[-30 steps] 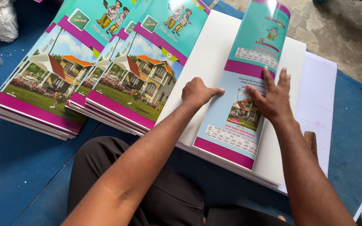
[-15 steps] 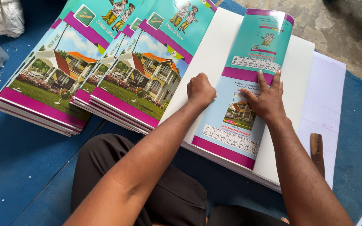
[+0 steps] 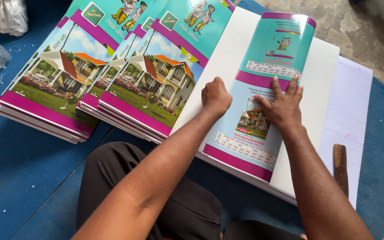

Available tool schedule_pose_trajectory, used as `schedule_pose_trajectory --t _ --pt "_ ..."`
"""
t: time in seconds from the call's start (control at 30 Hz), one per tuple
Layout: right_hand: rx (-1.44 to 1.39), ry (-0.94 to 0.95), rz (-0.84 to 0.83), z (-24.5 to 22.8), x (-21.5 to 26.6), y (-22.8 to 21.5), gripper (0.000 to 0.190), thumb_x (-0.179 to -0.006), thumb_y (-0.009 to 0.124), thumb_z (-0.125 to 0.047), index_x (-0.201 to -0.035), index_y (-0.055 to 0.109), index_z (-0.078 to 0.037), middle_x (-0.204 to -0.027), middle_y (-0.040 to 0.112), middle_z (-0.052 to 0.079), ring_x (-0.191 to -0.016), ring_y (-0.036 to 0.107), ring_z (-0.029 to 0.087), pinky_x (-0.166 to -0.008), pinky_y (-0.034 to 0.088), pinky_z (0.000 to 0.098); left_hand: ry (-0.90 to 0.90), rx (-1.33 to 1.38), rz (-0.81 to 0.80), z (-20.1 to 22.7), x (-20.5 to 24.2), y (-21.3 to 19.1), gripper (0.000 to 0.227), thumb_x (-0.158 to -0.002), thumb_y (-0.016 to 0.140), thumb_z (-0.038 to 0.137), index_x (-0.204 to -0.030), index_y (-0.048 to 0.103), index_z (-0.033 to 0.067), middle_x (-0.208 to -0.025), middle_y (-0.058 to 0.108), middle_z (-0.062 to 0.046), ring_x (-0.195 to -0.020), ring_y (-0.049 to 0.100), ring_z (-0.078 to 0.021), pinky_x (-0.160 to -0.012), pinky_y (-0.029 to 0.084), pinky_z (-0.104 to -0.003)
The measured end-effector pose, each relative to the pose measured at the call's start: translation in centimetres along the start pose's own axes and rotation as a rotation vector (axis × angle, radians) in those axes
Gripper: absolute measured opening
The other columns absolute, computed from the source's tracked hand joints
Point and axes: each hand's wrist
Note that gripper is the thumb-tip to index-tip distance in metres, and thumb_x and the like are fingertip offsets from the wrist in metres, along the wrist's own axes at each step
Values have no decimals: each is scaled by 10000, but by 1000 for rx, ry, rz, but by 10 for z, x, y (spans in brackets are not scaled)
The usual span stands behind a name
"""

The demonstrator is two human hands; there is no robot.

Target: The person sits on the floor and repeatedly folds the cover of a booklet over its pages, then uses a small wooden block to press and smooth the spine. This process is repeated for multiple booklets in a stack.

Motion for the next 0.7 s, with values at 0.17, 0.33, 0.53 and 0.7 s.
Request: schedule_pose_trajectory --t 0.17,0.33,0.53,0.7 --pt "66 -8 -3 1 0 4 998 -801 530 -832 -1618 320 -300 -1697 -8 261 -1515 -6 578 -1069 410 675 64 -12 8 2 3 2 224 -846 622 20 -1070 626 7 -1049 721 -240 -1061 699 -400 -947 562 -453" --pt "170 -63 39 7 -5 13 987 -816 440 -887 -1609 323 -310 -1681 45 283 -1510 2 560 -1188 218 652 179 -127 -32 12 7 3 179 -944 566 36 -1060 699 60 -1109 709 -220 -1099 682 -393 -940 566 -473" --pt "207 -99 73 15 -7 20 972 -834 350 -899 -1602 312 -304 -1670 60 290 -1532 -47 498 -1182 24 683 386 -628 -209 31 19 8 181 -906 673 97 -1062 752 50 -1449 491 -167 -1356 480 -318 -1073 455 -461" --pt "187 -127 106 19 -5 27 957 -859 314 -889 -1603 316 -287 -1666 74 306 -1534 -61 491 -1175 -22 690 519 -806 -270 29 17 24 383 -917 703 194 -1265 688 34 -1625 321 -248 -1473 357 -372 -1093 433 -502"
Point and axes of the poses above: each hand's wrist, its own x-axis away from the middle knuckle, its own y-axis out of the palm, z = x × y
